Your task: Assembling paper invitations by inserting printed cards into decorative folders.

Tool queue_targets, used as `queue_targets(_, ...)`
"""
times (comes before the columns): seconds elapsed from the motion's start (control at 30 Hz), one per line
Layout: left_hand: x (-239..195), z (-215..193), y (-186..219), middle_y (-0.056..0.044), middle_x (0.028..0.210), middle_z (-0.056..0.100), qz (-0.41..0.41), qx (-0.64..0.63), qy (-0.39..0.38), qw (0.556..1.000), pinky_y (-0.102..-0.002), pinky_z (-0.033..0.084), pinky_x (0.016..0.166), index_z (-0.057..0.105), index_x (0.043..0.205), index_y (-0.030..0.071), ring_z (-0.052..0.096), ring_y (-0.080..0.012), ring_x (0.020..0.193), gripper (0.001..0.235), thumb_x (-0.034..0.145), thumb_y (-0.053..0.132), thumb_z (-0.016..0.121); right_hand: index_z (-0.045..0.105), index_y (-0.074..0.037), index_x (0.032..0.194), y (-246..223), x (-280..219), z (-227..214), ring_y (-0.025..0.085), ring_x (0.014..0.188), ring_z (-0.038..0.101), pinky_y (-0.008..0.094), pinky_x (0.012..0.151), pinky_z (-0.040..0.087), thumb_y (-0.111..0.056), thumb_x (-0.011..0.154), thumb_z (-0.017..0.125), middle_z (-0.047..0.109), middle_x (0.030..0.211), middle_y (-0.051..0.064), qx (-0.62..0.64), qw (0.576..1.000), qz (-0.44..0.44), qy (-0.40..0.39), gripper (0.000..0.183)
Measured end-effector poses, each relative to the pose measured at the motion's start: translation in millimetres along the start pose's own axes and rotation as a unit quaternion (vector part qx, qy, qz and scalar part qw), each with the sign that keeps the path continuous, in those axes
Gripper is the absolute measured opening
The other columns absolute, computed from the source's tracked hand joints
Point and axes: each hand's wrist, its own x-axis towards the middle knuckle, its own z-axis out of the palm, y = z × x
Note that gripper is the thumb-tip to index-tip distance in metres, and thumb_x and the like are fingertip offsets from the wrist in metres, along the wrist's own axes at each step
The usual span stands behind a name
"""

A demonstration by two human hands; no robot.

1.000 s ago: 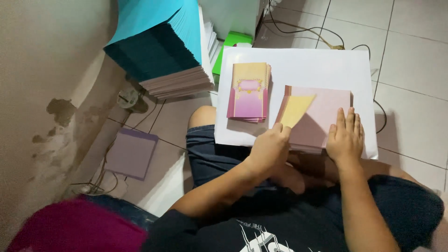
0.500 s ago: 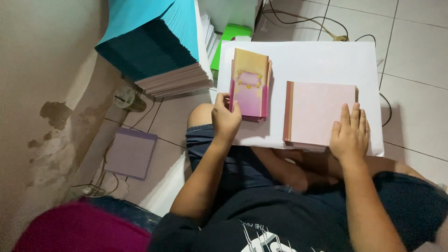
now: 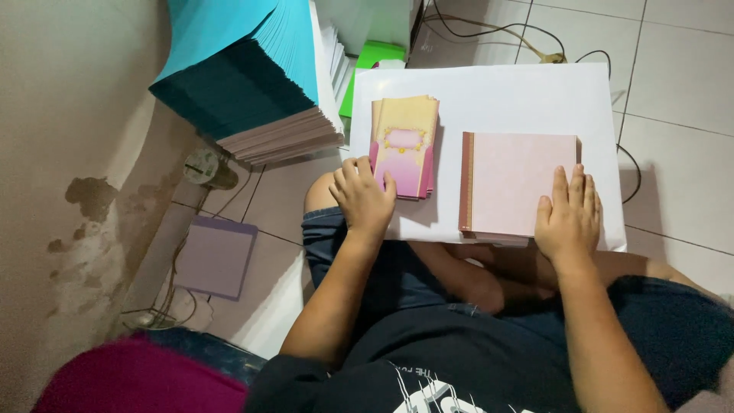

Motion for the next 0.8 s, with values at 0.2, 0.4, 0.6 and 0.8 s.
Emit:
queue_targets(0.2, -19, -17, 89, -0.013, 0.132, 0.058, 0.211, -0.256, 0.072, 0.941, -0.043, 0.039, 0.089, 0.063, 0.107, 0.013, 0.054, -0.0364, 0.119, 0.023, 0.084, 0.012, 0.065, 0.038, -0.003, 0.163, 9, -2, 6, 0.048, 0.154, 0.023, 0.057, 0.123, 0.015, -0.035, 0.108, 0.034, 0.026, 0.168, 0.029, 0.012, 1.000, -0.005, -0.005, 0.063)
queue_targets(0.4, -30, -19, 168, -0.001, 0.108, 0.066, 0.238, -0.470, 0.014, 0.850, -0.038, 0.050, 0.083, 0.066, 0.107, 0.018, 0.067, -0.0291, 0.099, 0.023, 0.087, 0.006, 0.066, 0.038, -0.005, 0.162, -1, -4, -6, 0.046, 0.153, 0.025, 0.054, 0.123, 0.016, -0.033, 0.108, 0.032, 0.028, 0.167, 0.028, 0.007, 1.000, 0.000, -0.010, 0.061)
queue_targets(0.6, 16, -149, 177, 0.000, 0.120, 0.068, 0.238, -0.610, 0.038, 0.755, -0.034, 0.052, 0.099, 0.067, 0.120, 0.015, 0.067, -0.0235, 0.115, 0.023, 0.098, 0.010, 0.063, 0.038, -0.007, 0.162, 11, -1, 11, 0.045, 0.154, 0.023, 0.056, 0.123, 0.015, -0.033, 0.106, 0.038, 0.026, 0.168, 0.026, -0.001, 1.000, 0.001, 0.001, 0.061)
queue_targets(0.8, 12, -164, 178, -0.001, 0.118, 0.066, 0.229, -0.625, 0.041, 0.746, -0.035, 0.051, 0.098, 0.063, 0.119, 0.015, 0.065, -0.0232, 0.112, 0.020, 0.100, 0.012, 0.059, 0.034, -0.008, 0.163, 6, -1, 2, 0.045, 0.155, 0.019, 0.057, 0.123, 0.013, -0.033, 0.107, 0.034, 0.021, 0.169, 0.025, 0.014, 1.000, 0.018, -0.020, 0.061)
